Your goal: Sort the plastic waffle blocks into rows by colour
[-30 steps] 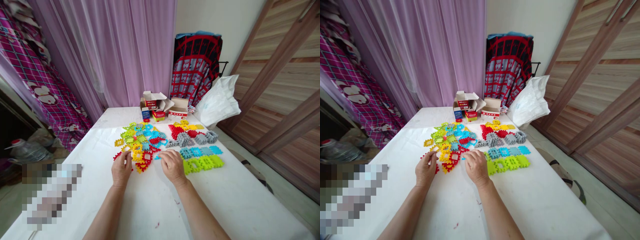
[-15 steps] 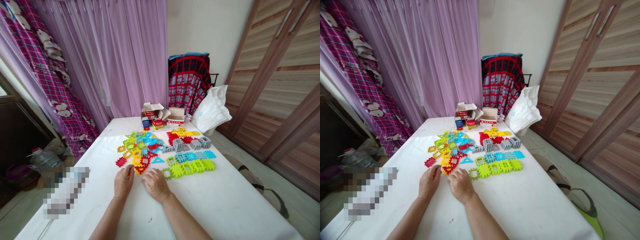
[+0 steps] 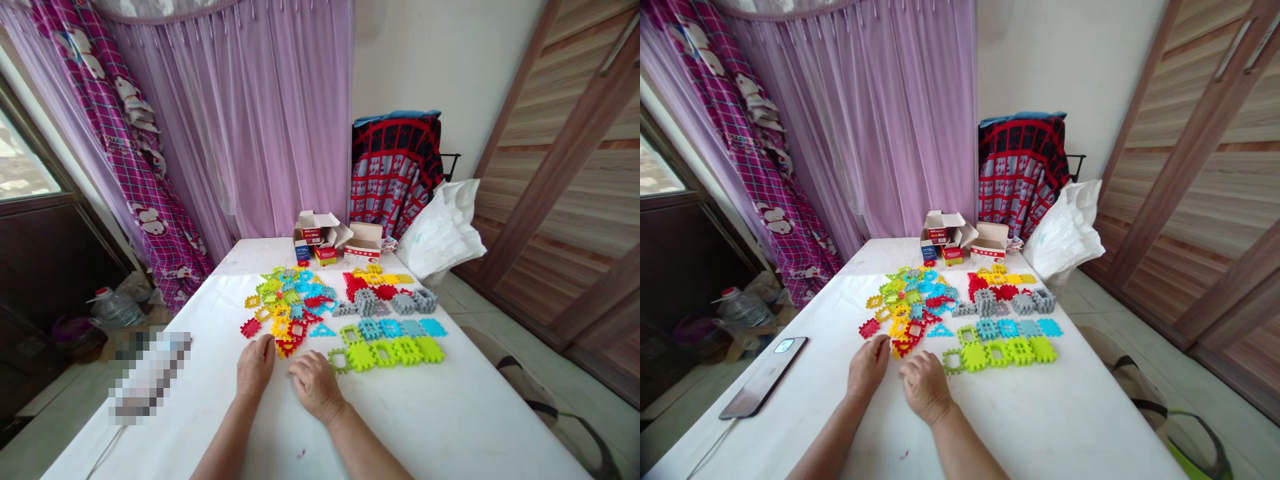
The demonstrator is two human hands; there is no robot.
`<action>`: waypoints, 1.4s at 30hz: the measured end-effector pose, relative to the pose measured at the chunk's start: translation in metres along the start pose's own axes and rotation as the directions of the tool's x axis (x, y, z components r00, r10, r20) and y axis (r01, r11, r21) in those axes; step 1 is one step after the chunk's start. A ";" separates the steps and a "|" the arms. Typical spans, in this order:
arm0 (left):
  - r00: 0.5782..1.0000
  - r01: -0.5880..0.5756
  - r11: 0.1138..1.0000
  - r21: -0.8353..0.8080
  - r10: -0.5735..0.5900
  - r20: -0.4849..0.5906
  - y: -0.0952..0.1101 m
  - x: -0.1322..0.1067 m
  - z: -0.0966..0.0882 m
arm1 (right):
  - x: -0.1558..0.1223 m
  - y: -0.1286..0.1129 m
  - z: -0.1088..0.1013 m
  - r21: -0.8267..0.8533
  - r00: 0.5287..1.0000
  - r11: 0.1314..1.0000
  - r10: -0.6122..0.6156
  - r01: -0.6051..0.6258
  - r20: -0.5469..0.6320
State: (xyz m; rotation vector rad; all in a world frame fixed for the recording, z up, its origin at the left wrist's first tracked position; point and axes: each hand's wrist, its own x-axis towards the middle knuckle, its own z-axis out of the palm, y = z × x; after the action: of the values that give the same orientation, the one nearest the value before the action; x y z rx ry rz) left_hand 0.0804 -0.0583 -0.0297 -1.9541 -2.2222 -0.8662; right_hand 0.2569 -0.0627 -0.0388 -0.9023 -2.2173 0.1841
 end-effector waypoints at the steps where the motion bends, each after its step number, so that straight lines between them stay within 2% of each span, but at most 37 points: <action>1: 1.000 0.004 1.000 -0.005 -0.004 0.000 0.001 0.000 0.000 | 0.000 -0.001 0.000 -0.008 1.000 1.000 -0.007 0.007 0.013; 5: 1.000 -0.010 0.999 -0.039 0.010 -0.007 0.001 0.001 -0.001 | 0.000 -0.002 0.000 -0.043 0.998 0.999 -0.029 0.031 0.051; 13: 0.997 -0.056 0.975 -0.217 0.042 -0.068 -0.007 0.004 0.004 | -0.001 -0.001 0.003 -0.081 1.000 0.997 0.001 0.001 0.021; 19: 0.991 0.000 0.935 -0.355 -0.047 -0.124 -0.018 0.008 0.011 | 0.001 -0.003 0.003 -0.163 0.999 0.987 -0.009 0.016 0.045; 24: 0.988 0.027 0.900 -0.435 -0.092 -0.128 -0.024 0.008 0.017 | -0.001 -0.007 0.005 -0.211 0.996 0.977 -0.021 0.039 0.089; 28: 0.985 0.031 0.874 -0.485 -0.110 -0.134 -0.026 0.004 0.020 | -0.001 -0.010 0.001 -0.200 0.987 0.974 -0.079 0.106 0.141; 31: 0.977 0.013 0.859 -0.511 -0.120 -0.176 -0.029 0.005 0.021 | 0.016 -0.001 -0.013 -0.188 0.974 0.964 -0.160 0.190 0.163; 34: 0.967 -0.050 0.888 -0.458 -0.072 -0.245 -0.035 0.022 0.014 | 0.051 0.024 -0.034 -0.230 0.979 0.959 -0.134 0.168 0.154; 36: 0.972 -0.090 0.933 -0.349 0.006 -0.235 -0.040 0.046 0.004 | 0.081 0.044 -0.049 -0.291 0.987 0.955 -0.011 0.059 0.163; 39: 0.996 -0.070 0.989 -0.127 0.062 -0.069 -0.047 0.093 -0.012 | 0.122 0.075 -0.061 -0.380 0.950 0.916 0.223 -0.128 0.217; 42: 0.995 -0.086 0.995 -0.049 0.088 0.048 -0.052 0.138 -0.016 | 0.151 0.103 -0.058 -0.414 0.908 0.878 0.354 -0.240 0.225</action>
State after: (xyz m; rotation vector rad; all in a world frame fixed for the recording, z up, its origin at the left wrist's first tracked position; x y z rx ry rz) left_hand 0.0001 0.0565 0.0198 -2.0995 -2.1431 -0.8752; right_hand 0.2781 0.1051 0.0509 -1.5255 -2.4198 0.0325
